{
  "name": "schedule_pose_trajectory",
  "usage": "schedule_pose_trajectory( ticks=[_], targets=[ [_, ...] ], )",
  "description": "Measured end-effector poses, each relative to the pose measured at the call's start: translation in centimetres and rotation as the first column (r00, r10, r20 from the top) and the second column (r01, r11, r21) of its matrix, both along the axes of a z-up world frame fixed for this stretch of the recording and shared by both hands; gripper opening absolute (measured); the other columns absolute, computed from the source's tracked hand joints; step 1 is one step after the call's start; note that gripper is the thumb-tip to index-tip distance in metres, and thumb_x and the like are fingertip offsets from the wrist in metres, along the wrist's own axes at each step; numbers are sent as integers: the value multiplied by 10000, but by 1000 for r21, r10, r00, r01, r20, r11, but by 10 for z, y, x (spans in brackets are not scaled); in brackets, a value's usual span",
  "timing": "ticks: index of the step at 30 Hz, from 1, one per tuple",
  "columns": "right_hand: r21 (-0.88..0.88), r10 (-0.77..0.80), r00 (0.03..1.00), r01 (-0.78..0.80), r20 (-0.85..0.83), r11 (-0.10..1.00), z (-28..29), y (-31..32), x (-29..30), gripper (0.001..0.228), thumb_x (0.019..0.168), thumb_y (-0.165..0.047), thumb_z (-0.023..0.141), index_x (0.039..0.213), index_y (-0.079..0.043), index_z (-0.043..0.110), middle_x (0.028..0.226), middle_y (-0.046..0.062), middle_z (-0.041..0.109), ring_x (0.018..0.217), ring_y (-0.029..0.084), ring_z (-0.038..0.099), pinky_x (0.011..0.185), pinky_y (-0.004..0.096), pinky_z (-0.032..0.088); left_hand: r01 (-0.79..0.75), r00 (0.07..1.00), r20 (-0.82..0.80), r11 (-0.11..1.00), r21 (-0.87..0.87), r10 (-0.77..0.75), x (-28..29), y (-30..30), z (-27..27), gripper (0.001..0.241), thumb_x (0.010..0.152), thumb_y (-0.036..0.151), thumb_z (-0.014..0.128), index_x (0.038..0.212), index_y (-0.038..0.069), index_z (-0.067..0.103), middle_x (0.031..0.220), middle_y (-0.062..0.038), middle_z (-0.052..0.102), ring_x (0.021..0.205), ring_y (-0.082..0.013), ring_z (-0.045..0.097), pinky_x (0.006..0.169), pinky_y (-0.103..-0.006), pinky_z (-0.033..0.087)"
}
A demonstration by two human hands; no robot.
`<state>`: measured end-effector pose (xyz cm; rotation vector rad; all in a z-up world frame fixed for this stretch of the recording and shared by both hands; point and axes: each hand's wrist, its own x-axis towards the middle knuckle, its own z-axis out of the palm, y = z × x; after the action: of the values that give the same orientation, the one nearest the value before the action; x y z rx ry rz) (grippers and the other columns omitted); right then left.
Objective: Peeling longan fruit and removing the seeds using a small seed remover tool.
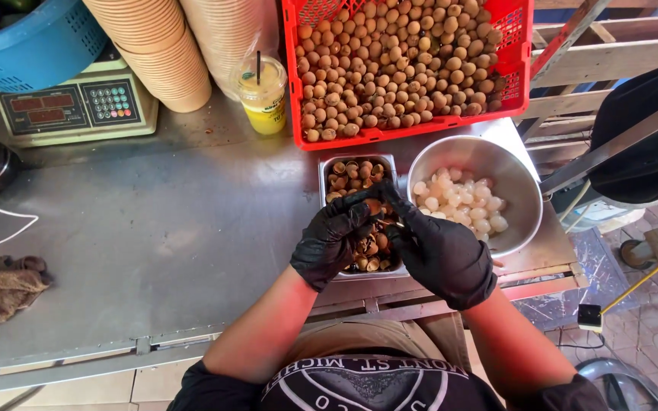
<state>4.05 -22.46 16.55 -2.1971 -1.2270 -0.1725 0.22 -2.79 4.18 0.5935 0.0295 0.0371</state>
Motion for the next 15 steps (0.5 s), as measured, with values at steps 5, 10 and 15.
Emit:
schedule_pose_trajectory(
  ticks=[5, 10, 15],
  targets=[
    [-136, -37, 997, 28, -61, 990, 12, 7, -7, 695, 885, -141, 707, 1530, -247, 471, 690, 130, 657, 599, 321, 662, 554, 465, 490, -72, 997, -14, 997, 29, 72, -8, -4, 0, 318, 959, 70, 717, 1276, 60, 705, 1172, -48, 746, 1063, -145, 698, 897, -281, 547],
    [-139, -38, 997, 47, 71, 989, -2, 2, -6, 709, 829, -152, 726, 1496, -258, 512, 702, 99, 660, 608, 310, 654, 521, 462, 481, -147, 989, 6, 957, 249, 150, -10, -6, 1, 305, 984, 38, 691, 1289, 22, 698, 1185, -78, 745, 1069, -149, 695, 945, -287, 547],
    [-112, -41, 944, 82, 327, 990, -17, 6, -1, 730, 827, -138, 718, 1521, -250, 523, 750, 78, 632, 606, 299, 628, 484, 453, 465, -369, 928, 146, 895, 249, 342, -8, -18, -14, 276, 1000, -4, 705, 1275, 4, 682, 1187, -78, 729, 1065, -150, 668, 951, -308, 535]
  ],
)
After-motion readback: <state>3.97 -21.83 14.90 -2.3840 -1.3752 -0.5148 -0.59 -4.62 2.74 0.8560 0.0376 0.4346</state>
